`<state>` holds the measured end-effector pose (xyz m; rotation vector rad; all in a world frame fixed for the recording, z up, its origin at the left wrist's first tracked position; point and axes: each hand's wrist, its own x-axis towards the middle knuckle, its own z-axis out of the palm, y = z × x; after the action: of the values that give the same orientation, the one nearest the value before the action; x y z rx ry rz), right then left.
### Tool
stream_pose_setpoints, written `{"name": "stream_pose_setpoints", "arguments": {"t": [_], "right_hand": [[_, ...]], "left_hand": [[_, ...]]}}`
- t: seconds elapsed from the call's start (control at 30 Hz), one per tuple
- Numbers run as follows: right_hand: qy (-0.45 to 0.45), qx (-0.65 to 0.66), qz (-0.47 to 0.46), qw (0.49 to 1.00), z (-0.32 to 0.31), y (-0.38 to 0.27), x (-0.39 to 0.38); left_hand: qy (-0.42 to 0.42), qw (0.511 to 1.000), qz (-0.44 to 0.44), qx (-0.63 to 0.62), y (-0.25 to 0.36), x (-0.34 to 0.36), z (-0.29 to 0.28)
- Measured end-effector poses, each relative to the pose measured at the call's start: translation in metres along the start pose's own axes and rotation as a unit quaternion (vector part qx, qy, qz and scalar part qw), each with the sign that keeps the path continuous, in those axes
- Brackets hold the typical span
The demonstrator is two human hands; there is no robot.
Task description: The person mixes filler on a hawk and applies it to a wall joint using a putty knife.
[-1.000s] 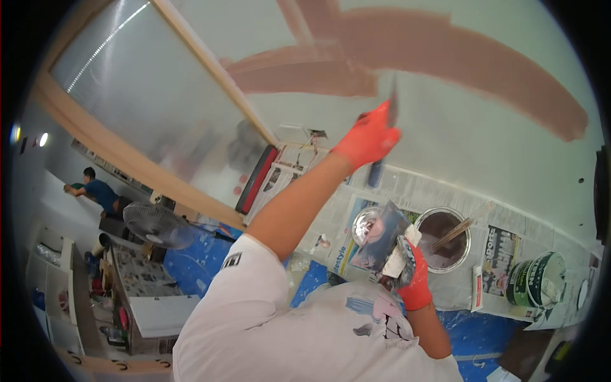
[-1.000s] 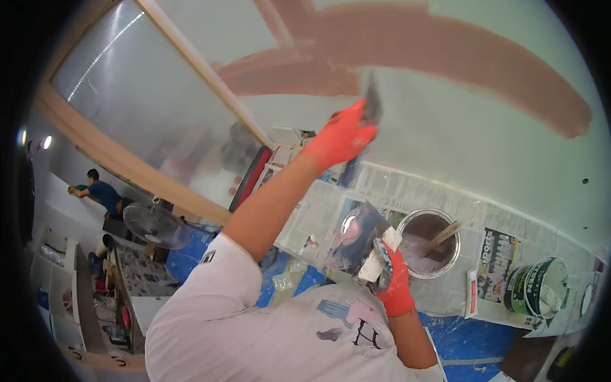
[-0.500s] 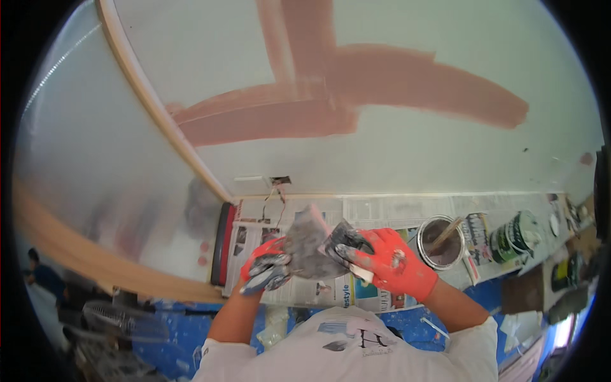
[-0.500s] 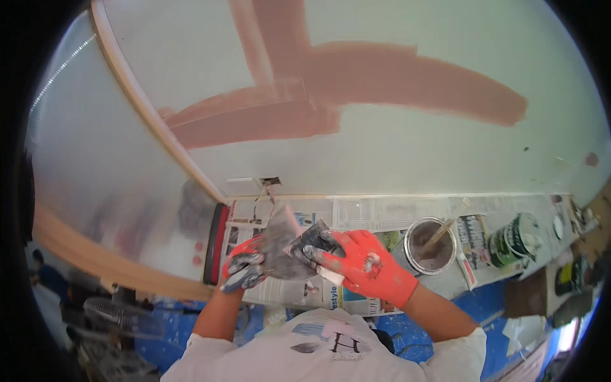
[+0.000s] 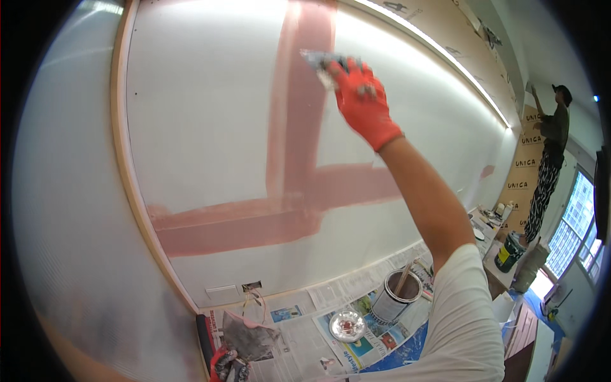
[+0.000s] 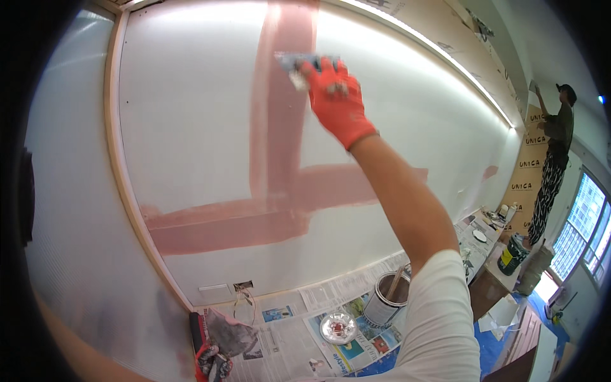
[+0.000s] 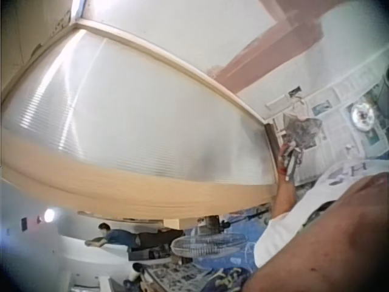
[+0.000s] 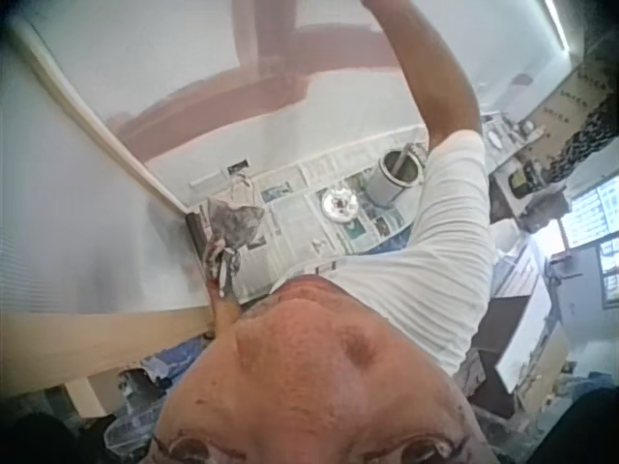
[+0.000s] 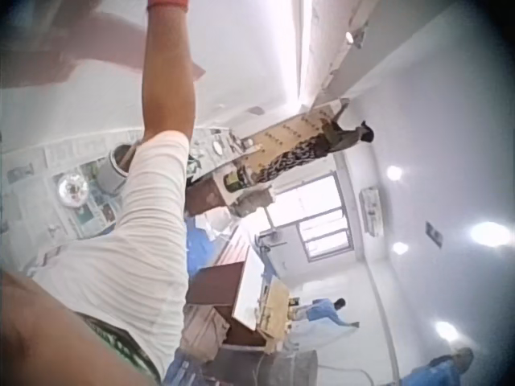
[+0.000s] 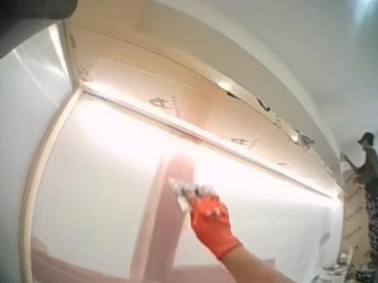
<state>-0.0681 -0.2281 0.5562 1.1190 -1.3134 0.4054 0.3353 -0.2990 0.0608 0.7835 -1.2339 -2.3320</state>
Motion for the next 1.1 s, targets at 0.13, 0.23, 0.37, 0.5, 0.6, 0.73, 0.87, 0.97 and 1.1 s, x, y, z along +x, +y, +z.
{"name": "stream_pose_setpoints", "arguments": {"t": [0.13, 0.23, 0.37, 0.5, 0.6, 0.73, 0.87, 0.97, 1.1], "right_hand": [[0.002, -0.093, 0.06, 0.994, 0.023, 0.031, 0.084], [-0.037, -0.098, 0.105, 0.989, 0.027, 0.027, 0.115], [-0.041, -0.095, 0.115, 0.988, 0.032, 0.029, 0.14], [-0.06, -0.068, 0.103, 0.991, 0.022, 0.017, 0.163], [-0.087, -0.036, 0.092, 0.991, 0.027, 0.018, 0.162], [-0.172, 0.001, 0.099, 0.98, 0.04, 0.011, 0.129], [-0.18, -0.034, 0.092, 0.979, 0.058, -0.009, 0.068], [-0.15, -0.059, 0.049, 0.986, 0.07, -0.016, 0.015], [-0.205, -0.033, 0.069, 0.976, 0.06, -0.048, -0.035]], "left_hand": [[-0.012, 1.0, -0.015, 0.017, 0.001, 0.01, -0.011], [-0.004, 1.0, -0.014, 0.026, 0.002, 0.004, -0.022], [-0.002, 0.999, -0.014, 0.031, -0.003, -0.001, -0.032], [0.002, 0.999, -0.02, 0.031, -0.013, -0.004, -0.037], [0.002, 0.999, -0.025, 0.03, -0.021, -0.004, -0.039], [0.004, 0.999, -0.031, 0.023, -0.03, -0.002, -0.042], [0.004, 0.999, -0.032, 0.02, -0.036, 0.002, -0.041], [0.005, 0.999, -0.031, 0.022, -0.039, 0.004, -0.041], [0.018, 0.999, -0.026, 0.021, -0.048, -0.003, -0.047]]}}
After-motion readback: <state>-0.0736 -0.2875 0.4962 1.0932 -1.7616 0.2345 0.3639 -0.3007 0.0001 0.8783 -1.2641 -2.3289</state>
